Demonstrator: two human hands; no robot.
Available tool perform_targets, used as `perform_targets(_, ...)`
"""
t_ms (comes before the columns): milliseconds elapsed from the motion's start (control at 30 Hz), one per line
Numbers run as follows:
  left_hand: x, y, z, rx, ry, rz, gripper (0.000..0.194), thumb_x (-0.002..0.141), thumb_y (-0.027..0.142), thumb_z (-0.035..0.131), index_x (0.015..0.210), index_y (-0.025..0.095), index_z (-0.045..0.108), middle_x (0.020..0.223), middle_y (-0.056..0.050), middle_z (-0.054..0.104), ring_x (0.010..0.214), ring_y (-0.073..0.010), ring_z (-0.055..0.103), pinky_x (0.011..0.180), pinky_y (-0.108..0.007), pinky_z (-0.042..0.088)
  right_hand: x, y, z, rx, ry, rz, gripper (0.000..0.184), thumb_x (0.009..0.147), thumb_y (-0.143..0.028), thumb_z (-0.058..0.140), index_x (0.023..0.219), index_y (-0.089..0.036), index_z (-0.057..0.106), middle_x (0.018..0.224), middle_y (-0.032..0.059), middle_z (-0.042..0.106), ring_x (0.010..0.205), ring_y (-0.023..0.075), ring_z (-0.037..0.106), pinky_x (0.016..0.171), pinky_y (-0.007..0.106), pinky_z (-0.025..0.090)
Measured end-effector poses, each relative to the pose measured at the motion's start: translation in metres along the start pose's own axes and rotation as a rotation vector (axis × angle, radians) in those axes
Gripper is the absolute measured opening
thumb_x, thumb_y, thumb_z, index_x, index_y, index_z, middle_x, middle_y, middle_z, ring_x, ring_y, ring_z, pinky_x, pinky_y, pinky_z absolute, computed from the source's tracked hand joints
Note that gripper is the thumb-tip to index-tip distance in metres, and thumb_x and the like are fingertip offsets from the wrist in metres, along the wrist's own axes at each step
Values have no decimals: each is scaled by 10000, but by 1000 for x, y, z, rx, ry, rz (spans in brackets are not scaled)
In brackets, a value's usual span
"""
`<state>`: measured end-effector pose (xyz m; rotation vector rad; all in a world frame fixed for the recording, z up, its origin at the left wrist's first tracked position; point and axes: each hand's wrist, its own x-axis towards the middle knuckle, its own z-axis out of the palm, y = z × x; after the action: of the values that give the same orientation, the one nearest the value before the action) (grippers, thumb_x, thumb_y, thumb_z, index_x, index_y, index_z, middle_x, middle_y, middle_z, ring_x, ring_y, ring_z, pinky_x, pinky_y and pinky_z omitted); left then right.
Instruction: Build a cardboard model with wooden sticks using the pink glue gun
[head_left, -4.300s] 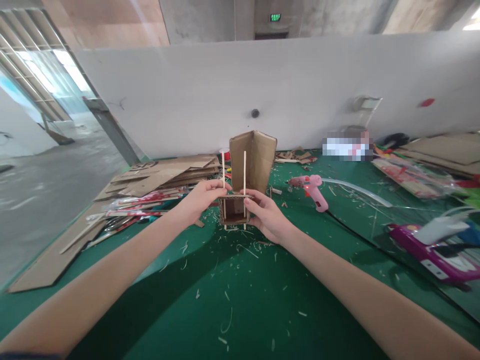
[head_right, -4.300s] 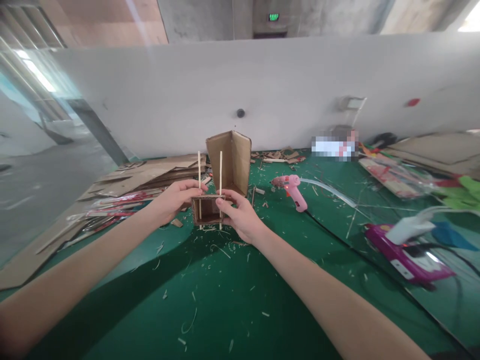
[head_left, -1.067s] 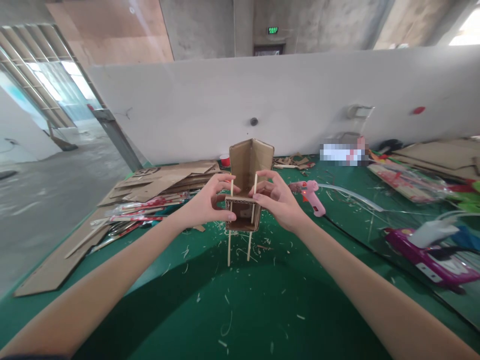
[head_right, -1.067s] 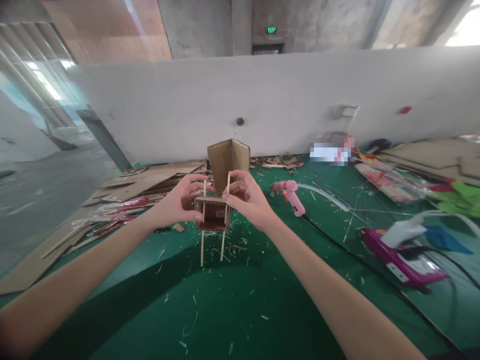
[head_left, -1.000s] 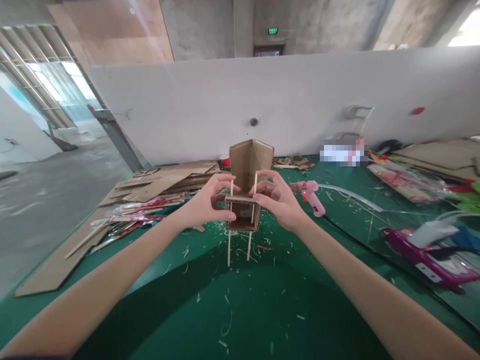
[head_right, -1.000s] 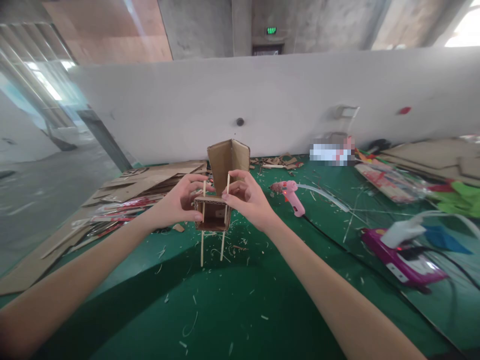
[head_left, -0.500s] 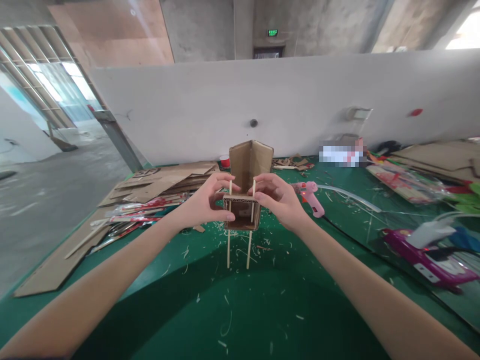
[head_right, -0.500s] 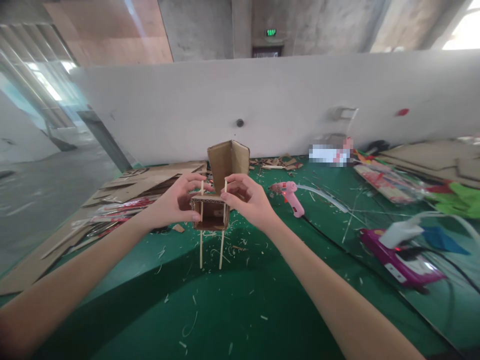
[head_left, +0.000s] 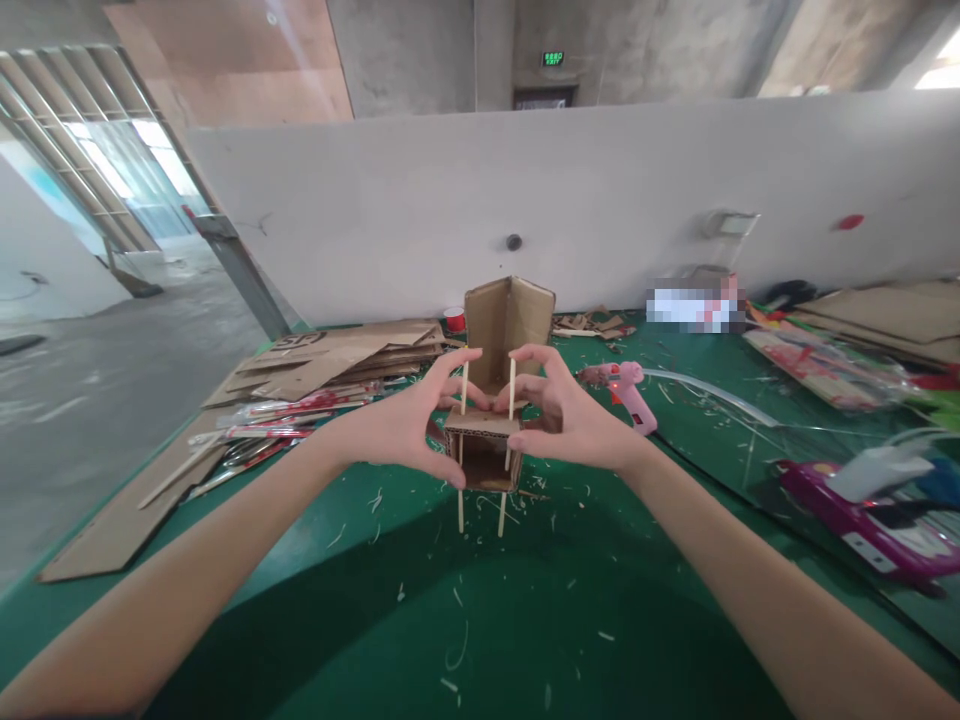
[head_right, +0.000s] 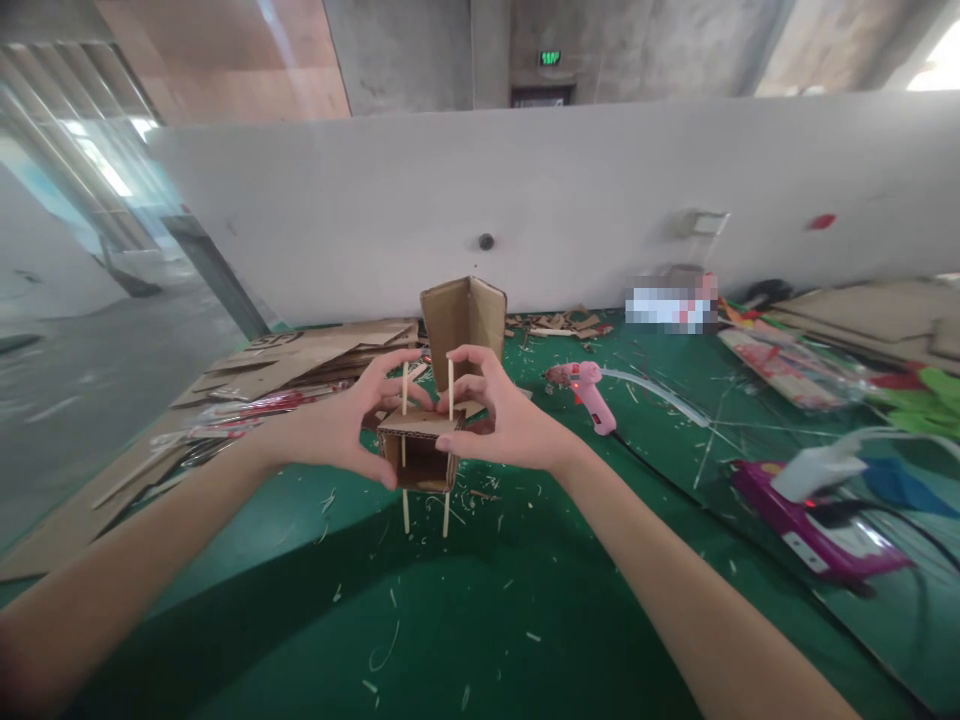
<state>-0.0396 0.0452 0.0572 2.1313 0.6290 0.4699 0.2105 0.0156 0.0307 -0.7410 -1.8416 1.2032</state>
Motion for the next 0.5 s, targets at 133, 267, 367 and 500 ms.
perform_targets(133,1,-2,1,21,23,-1,1206,650,308,860,1517,363,23,1322,-140,512,1131,-339,593,911,-492,510,2,11,0,-26,-16,-38,821,754,-294,762,1371,-338,223,1196,85,535,1149,262,548,731,336,543)
perform_targets(267,9,-21,4,-88,179,84,1209,686,340,839,1516,410,-37,1407,-158,443,1241,-373,517,949,-537,493,5,18,0,-66,65,-53,906,795,-304,711,1477,-356,117,1238,101,524,1092,254,587,834,432,546)
perform_targets(367,21,-47,2,-230,364,167,1054,776,465,738,1527,373,4,1507,-179,316,1373,-402,368,990,-546,466,10,24,-8,-123,220,-74,868,823,-314,661,1495,-339,112,1176,95,564,1021,242,616,864,456,539)
perform_targets(500,52,-80,-9,-301,674,30,872,812,424,682,1505,255,179,1475,-187,374,1386,-363,359,1109,-582,316,23,42,-29,-273,517,-178,911,793,-357,694,1508,-327,131,1156,104,578,1037,268,606,824,438,556)
